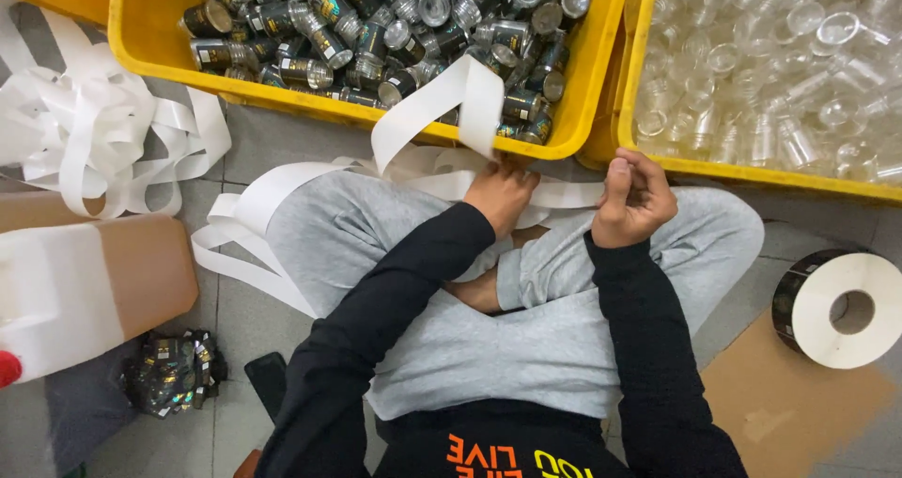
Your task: The person sits on the floor and applies adhesive labels to small clear plastic jars. They peel individual labels from a roll, wrap them around the jars, and place the labeled jars into a yellow bin.
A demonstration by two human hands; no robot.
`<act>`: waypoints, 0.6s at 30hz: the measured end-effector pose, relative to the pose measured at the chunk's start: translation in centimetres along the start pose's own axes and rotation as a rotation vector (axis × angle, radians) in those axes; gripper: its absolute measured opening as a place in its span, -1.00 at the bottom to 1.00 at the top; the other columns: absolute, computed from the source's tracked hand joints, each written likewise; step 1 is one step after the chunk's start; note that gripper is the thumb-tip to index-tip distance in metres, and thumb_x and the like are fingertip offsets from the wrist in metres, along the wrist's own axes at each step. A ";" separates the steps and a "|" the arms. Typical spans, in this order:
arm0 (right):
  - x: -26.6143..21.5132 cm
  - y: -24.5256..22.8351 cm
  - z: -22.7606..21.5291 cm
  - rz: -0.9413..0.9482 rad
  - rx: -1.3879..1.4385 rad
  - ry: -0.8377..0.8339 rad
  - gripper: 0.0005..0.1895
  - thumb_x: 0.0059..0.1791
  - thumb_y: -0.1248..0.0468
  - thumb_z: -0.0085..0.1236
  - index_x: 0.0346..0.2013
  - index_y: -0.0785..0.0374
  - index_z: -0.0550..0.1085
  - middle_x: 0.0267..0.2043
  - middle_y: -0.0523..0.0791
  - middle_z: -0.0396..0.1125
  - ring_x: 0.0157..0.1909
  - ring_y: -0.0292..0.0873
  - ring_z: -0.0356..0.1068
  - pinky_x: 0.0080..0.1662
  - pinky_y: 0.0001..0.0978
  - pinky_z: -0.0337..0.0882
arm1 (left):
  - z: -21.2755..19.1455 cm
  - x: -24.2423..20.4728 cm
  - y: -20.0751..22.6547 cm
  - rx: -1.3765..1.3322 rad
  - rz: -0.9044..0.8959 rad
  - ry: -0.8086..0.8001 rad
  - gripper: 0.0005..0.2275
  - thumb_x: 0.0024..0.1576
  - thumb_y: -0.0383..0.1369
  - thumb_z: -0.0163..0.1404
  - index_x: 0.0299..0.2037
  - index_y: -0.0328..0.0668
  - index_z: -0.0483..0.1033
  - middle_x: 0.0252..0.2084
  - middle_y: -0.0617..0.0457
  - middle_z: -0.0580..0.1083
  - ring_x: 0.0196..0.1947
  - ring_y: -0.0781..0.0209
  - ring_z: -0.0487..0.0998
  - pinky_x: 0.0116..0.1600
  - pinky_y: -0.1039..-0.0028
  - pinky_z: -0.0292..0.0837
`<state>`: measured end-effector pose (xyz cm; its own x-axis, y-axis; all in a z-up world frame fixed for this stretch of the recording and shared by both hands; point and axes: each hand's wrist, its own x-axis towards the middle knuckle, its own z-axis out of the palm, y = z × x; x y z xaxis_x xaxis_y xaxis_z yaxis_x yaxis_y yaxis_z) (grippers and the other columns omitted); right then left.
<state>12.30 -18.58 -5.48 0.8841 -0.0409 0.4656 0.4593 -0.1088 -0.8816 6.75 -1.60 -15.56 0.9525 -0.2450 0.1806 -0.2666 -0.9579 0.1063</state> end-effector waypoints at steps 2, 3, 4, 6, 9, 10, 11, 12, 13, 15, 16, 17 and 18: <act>0.0 -0.2 -0.1 0.000 -0.003 -0.004 -0.82 0.13 0.40 0.16 -0.09 0.53 0.56 -0.69 -0.03 0.29 -0.69 -0.27 0.26 -0.53 -0.50 0.21 | -3.9 0.1 -0.8 -0.058 0.005 -0.011 -0.67 -0.04 -0.35 0.18 -0.03 -0.01 0.55 -0.24 -0.02 0.58 -0.22 0.00 0.61 -0.13 0.21 0.47; 0.1 -0.3 -0.1 -0.001 -0.006 -0.010 -0.82 0.12 0.39 0.18 -0.10 0.54 0.57 -0.69 -0.03 0.30 -0.69 -0.27 0.27 -0.53 -0.51 0.22 | -5.8 0.4 -1.2 -0.116 0.008 -0.021 -0.69 -0.04 -0.32 0.19 -0.06 -0.01 0.56 -0.21 -0.02 0.58 -0.20 0.00 0.62 -0.14 0.22 0.49; 0.2 -0.4 -0.1 -0.003 -0.007 -0.008 -0.82 0.12 0.39 0.18 -0.10 0.54 0.57 -0.69 -0.03 0.30 -0.69 -0.27 0.27 -0.53 -0.51 0.22 | -6.7 0.3 -1.6 -0.116 0.010 -0.020 -0.69 -0.04 -0.32 0.19 -0.06 -0.01 0.56 -0.21 -0.02 0.58 -0.20 0.00 0.62 -0.14 0.22 0.49; 0.2 -0.6 0.0 -0.001 -0.029 -0.016 -0.81 0.11 0.37 0.19 -0.10 0.52 0.58 -0.67 -0.01 0.31 -0.68 -0.25 0.28 -0.52 -0.51 0.26 | -8.6 0.0 -2.5 -0.300 -0.061 -0.102 -0.74 0.02 -0.25 0.10 -0.08 0.01 0.58 -0.16 0.01 0.57 -0.15 0.00 0.61 -0.14 0.23 0.47; 0.7 -0.5 0.1 -0.019 -0.076 -0.049 -0.82 0.11 0.37 0.22 -0.12 0.51 0.59 -0.67 -0.02 0.32 -0.66 -0.22 0.32 -0.53 -0.46 0.26 | -14.1 -0.1 -3.5 -0.477 -0.053 -0.060 -0.77 0.06 -0.30 0.11 -0.08 -0.07 0.61 -0.11 -0.12 0.56 -0.09 -0.13 0.61 -0.07 0.17 0.49; 0.8 -0.2 0.0 -0.022 -0.079 -0.046 -0.82 0.11 0.37 0.22 -0.12 0.51 0.59 -0.67 -0.02 0.32 -0.66 -0.22 0.32 -0.53 -0.46 0.26 | -15.0 -0.4 -3.8 -0.479 -0.048 -0.058 -0.77 0.06 -0.30 0.11 -0.08 -0.07 0.61 -0.11 -0.12 0.56 -0.09 -0.13 0.61 -0.07 0.17 0.49; 1.0 0.1 -0.1 -0.028 -0.081 -0.068 -0.83 0.12 0.37 0.20 -0.13 0.49 0.59 -0.64 -0.03 0.32 -0.62 -0.19 0.36 -0.50 -0.43 0.31 | -15.9 -0.7 -4.1 -0.556 -0.051 0.027 -0.81 0.02 -0.34 0.15 -0.16 -0.06 0.62 -0.14 -0.09 0.53 -0.16 -0.13 0.60 -0.08 0.18 0.49; 1.1 0.4 -0.1 -0.035 -0.082 -0.090 -0.83 0.13 0.37 0.19 -0.14 0.48 0.60 -0.61 -0.03 0.33 -0.59 -0.15 0.40 -0.47 -0.41 0.36 | -16.8 -1.0 -4.4 -0.633 -0.054 0.113 -0.84 -0.02 -0.39 0.19 -0.23 -0.06 0.63 -0.18 -0.07 0.51 -0.22 -0.13 0.59 -0.10 0.19 0.48; 1.3 0.2 -0.2 -0.037 -0.085 -0.090 -0.83 0.13 0.37 0.19 -0.14 0.48 0.60 -0.61 -0.03 0.33 -0.59 -0.15 0.40 -0.47 -0.41 0.36 | -17.3 -1.1 -4.8 -0.636 -0.052 0.115 -0.84 -0.02 -0.39 0.19 -0.23 -0.06 0.63 -0.18 -0.07 0.51 -0.22 -0.13 0.59 -0.10 0.19 0.48; 1.4 -0.1 -0.2 -0.049 -0.077 -0.164 -0.68 0.11 0.16 0.20 -0.15 0.43 0.62 -0.53 -0.07 0.30 -0.49 -0.15 0.41 -0.35 -0.36 0.40 | -18.1 -1.5 -5.6 -0.784 -0.069 0.227 -0.83 -0.04 -0.42 0.25 -0.23 -0.04 0.65 -0.20 -0.01 0.51 -0.26 -0.05 0.57 -0.08 0.25 0.51; 1.7 -0.4 -0.2 -0.050 -0.079 -0.166 -0.68 0.11 0.16 0.20 -0.15 0.43 0.62 -0.53 -0.07 0.30 -0.49 -0.15 0.41 -0.35 -0.36 0.40 | -18.2 -1.5 -6.1 -0.787 -0.070 0.230 -0.83 -0.04 -0.42 0.25 -0.23 -0.04 0.65 -0.20 -0.01 0.51 -0.26 -0.05 0.57 -0.08 0.25 0.51; 2.0 -0.7 -0.2 -0.130 -0.127 -0.264 -0.52 0.05 -0.02 0.18 -0.11 0.40 0.62 -0.51 -0.07 0.32 -0.40 -0.11 0.38 -0.24 -0.30 0.42 | -18.3 -1.6 -6.5 -0.830 -0.043 0.299 -0.84 -0.02 -0.40 0.25 -0.23 -0.02 0.66 -0.19 0.01 0.49 -0.23 -0.04 0.56 -0.04 0.27 0.51; 2.2 -1.0 -0.1 -0.211 -0.174 -0.361 -0.35 -0.01 -0.21 0.17 -0.08 0.37 0.62 -0.48 -0.07 0.34 -0.32 -0.06 0.35 -0.13 -0.25 0.43 | -18.3 -1.7 -7.0 -0.873 -0.015 0.369 -0.85 0.01 -0.37 0.25 -0.22 0.00 0.66 -0.18 0.03 0.47 -0.19 -0.03 0.55 -0.01 0.28 0.52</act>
<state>13.81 -18.69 -3.55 0.7604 0.3459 0.5497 0.6387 -0.2445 -0.7296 4.28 8.26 1.30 0.8902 -0.0279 0.4547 -0.4123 -0.4737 0.7782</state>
